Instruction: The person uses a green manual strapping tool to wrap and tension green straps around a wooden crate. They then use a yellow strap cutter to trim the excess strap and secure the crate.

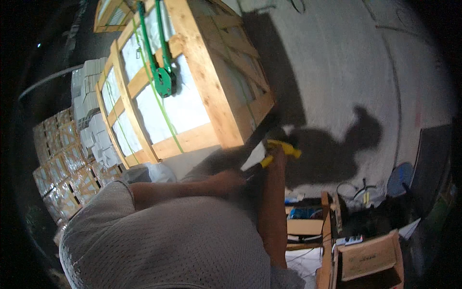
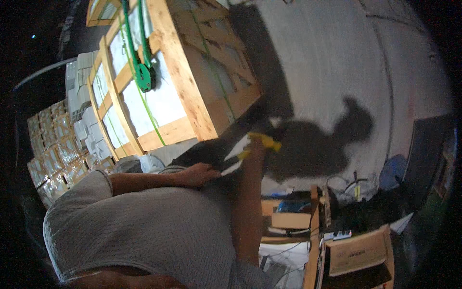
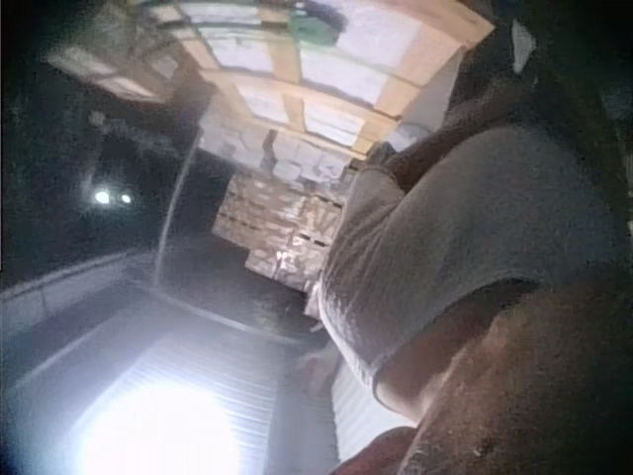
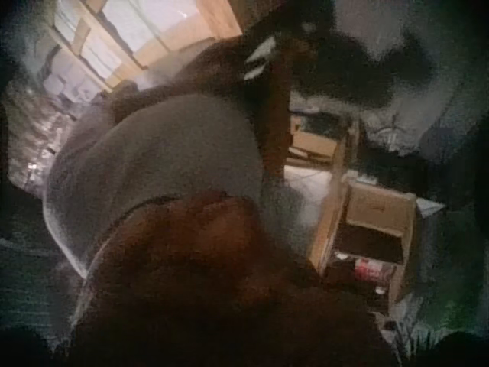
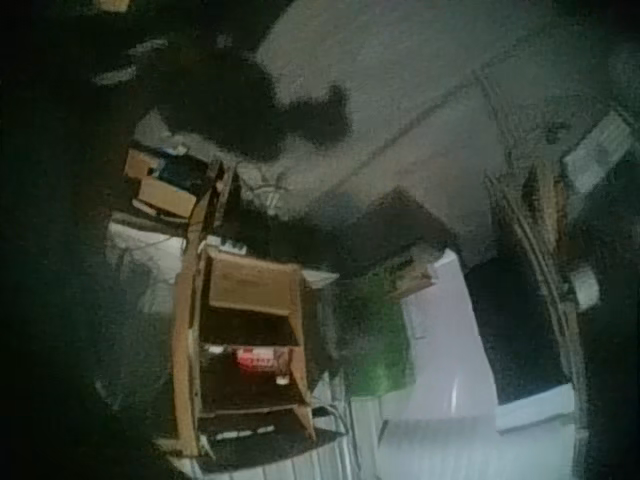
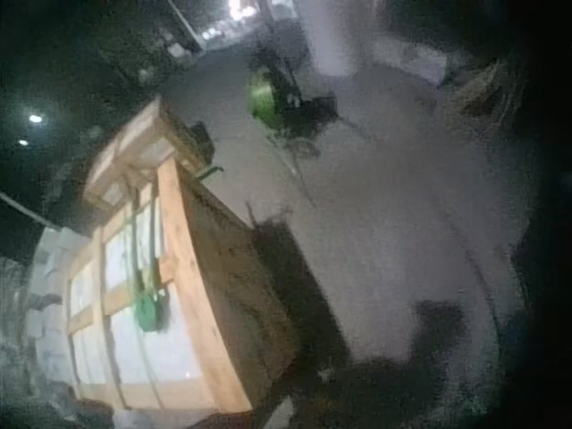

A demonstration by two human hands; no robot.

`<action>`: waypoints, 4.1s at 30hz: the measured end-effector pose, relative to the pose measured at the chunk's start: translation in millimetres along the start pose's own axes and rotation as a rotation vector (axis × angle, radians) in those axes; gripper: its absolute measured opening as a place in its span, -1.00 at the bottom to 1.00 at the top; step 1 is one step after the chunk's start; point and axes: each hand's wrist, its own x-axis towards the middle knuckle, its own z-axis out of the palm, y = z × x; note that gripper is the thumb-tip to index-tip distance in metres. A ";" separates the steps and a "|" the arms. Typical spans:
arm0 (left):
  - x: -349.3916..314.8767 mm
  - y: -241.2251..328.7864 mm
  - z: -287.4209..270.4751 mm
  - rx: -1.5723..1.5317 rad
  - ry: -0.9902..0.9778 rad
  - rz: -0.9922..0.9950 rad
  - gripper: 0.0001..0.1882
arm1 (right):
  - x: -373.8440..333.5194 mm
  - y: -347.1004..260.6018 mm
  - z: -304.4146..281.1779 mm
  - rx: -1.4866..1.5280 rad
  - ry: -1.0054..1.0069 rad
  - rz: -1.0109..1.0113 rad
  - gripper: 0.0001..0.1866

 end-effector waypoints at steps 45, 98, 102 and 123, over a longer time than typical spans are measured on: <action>-191.4 -91.8 151.0 -0.611 0.855 0.070 -0.36 | -235.9 6.7 -12.0 -0.840 -0.589 -0.410 -0.55; -600.9 -929.4 305.2 -0.793 1.946 -0.236 -0.80 | -230.3 859.0 453.0 -2.029 -0.585 -0.625 -0.71; -677.0 -1014.0 276.2 -0.694 1.839 -0.246 -0.78 | -259.6 901.0 446.9 -1.888 -0.497 -0.623 -0.62; -755.9 -1160.9 -96.2 -0.831 1.258 0.025 -0.69 | -243.5 928.7 473.7 -1.571 -0.108 -0.382 -0.68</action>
